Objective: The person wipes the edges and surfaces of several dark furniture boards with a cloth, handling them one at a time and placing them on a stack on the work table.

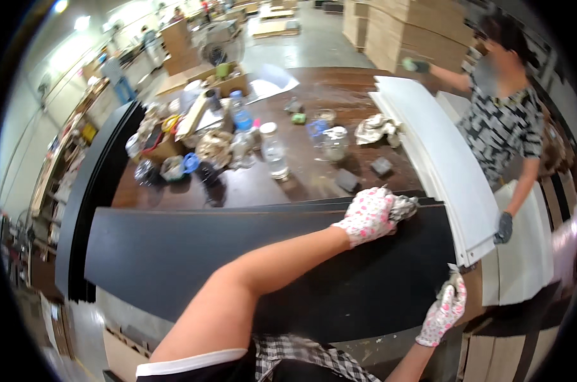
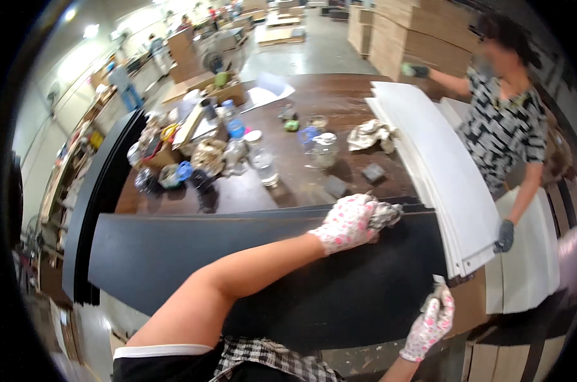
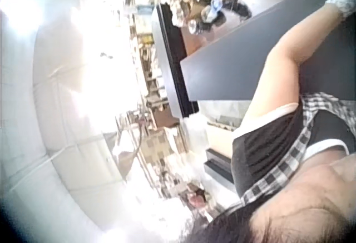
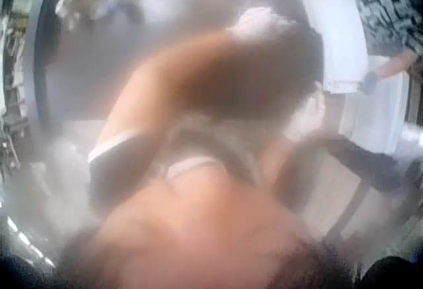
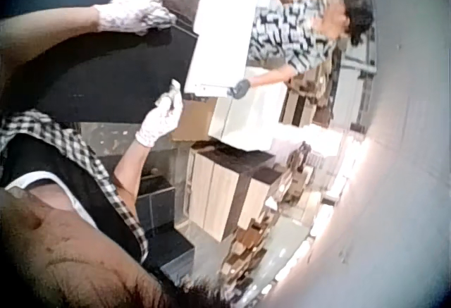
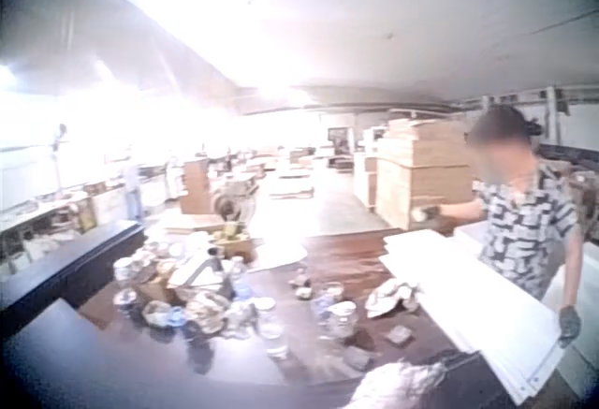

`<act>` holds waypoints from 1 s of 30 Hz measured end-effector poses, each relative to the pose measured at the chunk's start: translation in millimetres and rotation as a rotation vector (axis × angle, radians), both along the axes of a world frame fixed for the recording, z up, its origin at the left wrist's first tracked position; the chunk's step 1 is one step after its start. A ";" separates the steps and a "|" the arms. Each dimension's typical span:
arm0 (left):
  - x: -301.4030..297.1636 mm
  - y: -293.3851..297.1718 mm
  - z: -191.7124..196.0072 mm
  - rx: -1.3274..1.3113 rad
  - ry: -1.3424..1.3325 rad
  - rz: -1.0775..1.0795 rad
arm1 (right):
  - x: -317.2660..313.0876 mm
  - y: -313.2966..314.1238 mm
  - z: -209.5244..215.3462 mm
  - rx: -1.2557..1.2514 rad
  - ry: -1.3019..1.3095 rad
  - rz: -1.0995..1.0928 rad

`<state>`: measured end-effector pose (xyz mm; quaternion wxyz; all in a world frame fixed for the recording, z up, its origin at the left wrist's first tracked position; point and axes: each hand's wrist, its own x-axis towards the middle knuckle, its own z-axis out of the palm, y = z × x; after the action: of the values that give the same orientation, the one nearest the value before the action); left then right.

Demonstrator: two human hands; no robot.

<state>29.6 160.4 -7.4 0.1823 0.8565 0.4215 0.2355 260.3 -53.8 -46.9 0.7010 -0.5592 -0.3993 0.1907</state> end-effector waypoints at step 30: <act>-878.5 -223.3 44.9 0.519 -0.106 0.826 | -429.9 -13.9 52.9 -0.097 -0.295 0.426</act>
<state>-848.9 -62.9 37.5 -0.1247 0.6216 0.6434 0.4290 -169.6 -67.7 6.0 0.5517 -0.5172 -0.5963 0.2693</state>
